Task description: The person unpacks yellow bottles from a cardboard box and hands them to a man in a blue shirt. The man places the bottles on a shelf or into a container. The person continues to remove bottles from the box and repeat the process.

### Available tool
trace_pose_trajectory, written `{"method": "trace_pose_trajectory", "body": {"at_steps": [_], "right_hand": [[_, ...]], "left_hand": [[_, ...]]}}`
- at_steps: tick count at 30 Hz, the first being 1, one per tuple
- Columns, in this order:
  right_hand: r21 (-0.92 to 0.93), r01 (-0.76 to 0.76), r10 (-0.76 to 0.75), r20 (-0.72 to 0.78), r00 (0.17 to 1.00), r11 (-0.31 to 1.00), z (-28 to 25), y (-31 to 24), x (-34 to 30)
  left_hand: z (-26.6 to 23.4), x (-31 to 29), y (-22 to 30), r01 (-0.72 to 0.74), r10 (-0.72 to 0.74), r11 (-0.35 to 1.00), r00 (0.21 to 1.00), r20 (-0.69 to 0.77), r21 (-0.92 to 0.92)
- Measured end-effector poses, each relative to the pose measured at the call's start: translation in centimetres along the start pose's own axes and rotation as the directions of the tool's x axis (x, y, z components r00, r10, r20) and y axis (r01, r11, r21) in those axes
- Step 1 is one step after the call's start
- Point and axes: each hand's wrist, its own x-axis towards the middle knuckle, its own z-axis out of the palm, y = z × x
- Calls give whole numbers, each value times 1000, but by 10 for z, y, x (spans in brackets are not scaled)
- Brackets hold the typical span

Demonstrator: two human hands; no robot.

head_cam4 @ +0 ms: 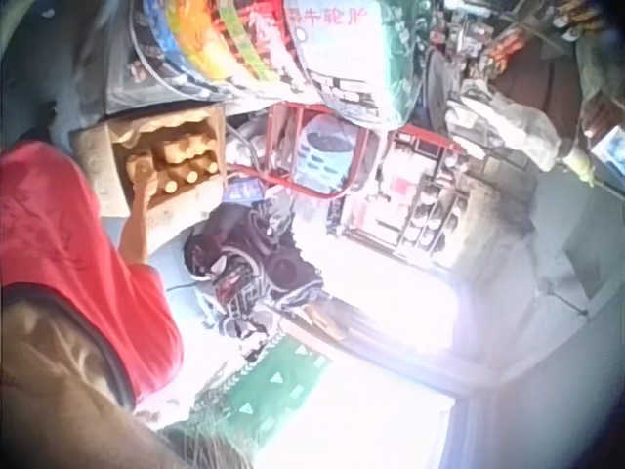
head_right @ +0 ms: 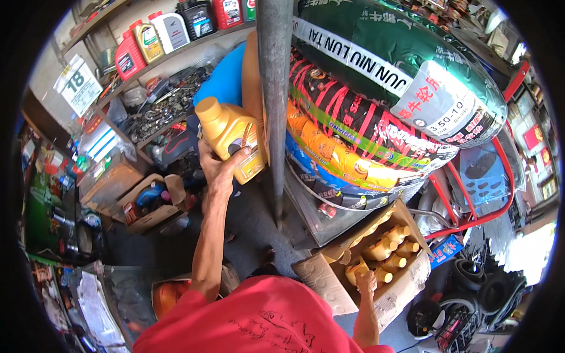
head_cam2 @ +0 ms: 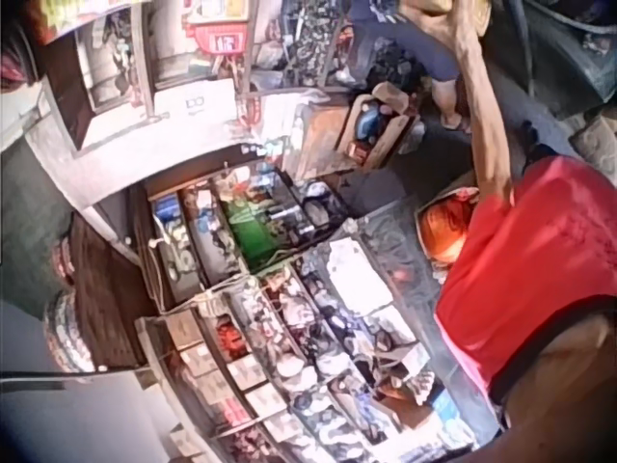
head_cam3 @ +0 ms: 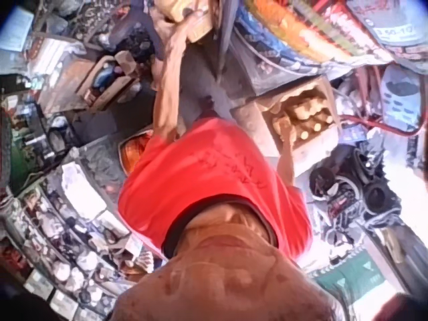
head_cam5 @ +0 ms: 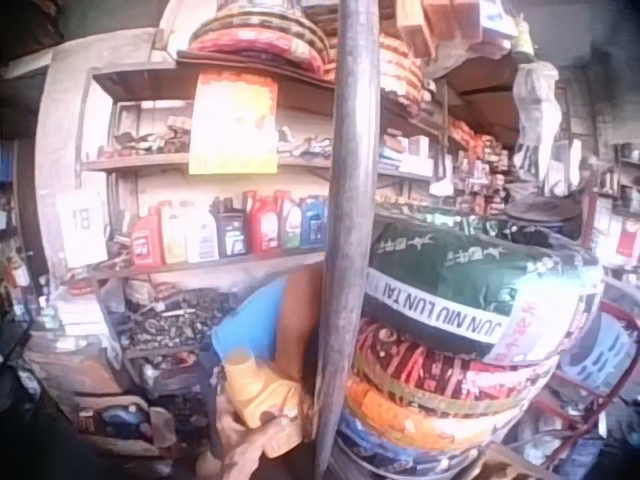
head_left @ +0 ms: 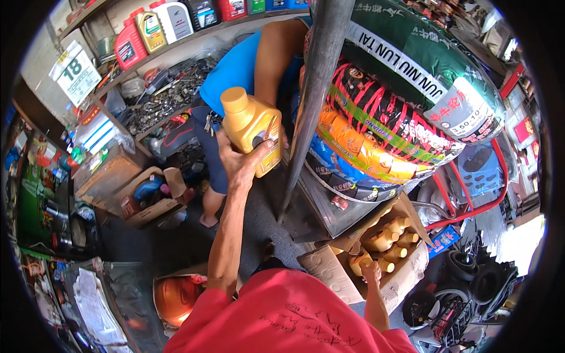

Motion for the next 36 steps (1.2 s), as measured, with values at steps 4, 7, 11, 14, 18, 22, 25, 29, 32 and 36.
{"method": "trace_pose_trajectory", "body": {"at_steps": [4, 7, 11, 14, 18, 22, 25, 29, 32, 36], "right_hand": [[-57, 64, -71, -124, 990, 996, 16, -10, -30], [2, 62, -62, -75, 995, 998, 14, -18, -47], [117, -1, 12, -92, 996, 993, 8, -21, -56], [137, -106, 119, -88, 989, 985, -24, -36, -69], [146, 77, -34, -275, 961, 986, -46, -38, -94], [168, 108, -64, -250, 966, 980, -78, -54, -125], [134, 107, -81, -187, 979, 985, -83, -66, -129], [81, 109, -93, -185, 978, 991, -57, -65, -99], [95, 58, -47, -111, 993, 994, -41, -62, -80], [228, -26, 61, -146, 987, 973, -8, -47, -54]], "left_hand": [[-4, 1, -5, 43, -42, 999, 999, -13, 23], [-19, -6, -17, 32, -28, 993, 999, -35, 117], [-34, -12, -14, 72, -80, 990, 995, 59, 121], [-53, -18, -13, 126, -143, 978, 985, 95, 168], [-50, -30, 10, 181, -212, 961, 968, 136, 211], [-54, -48, 19, 220, -255, 951, 955, 152, 217], [-46, -70, 34, 299, -325, 933, 939, 112, 199], [-49, -91, 38, 333, -364, 921, 920, 141, 203], [-47, -111, 47, 328, -360, 920, 924, 127, 216], [-58, -128, 61, 328, -371, 910, 918, 143, 253]]}}
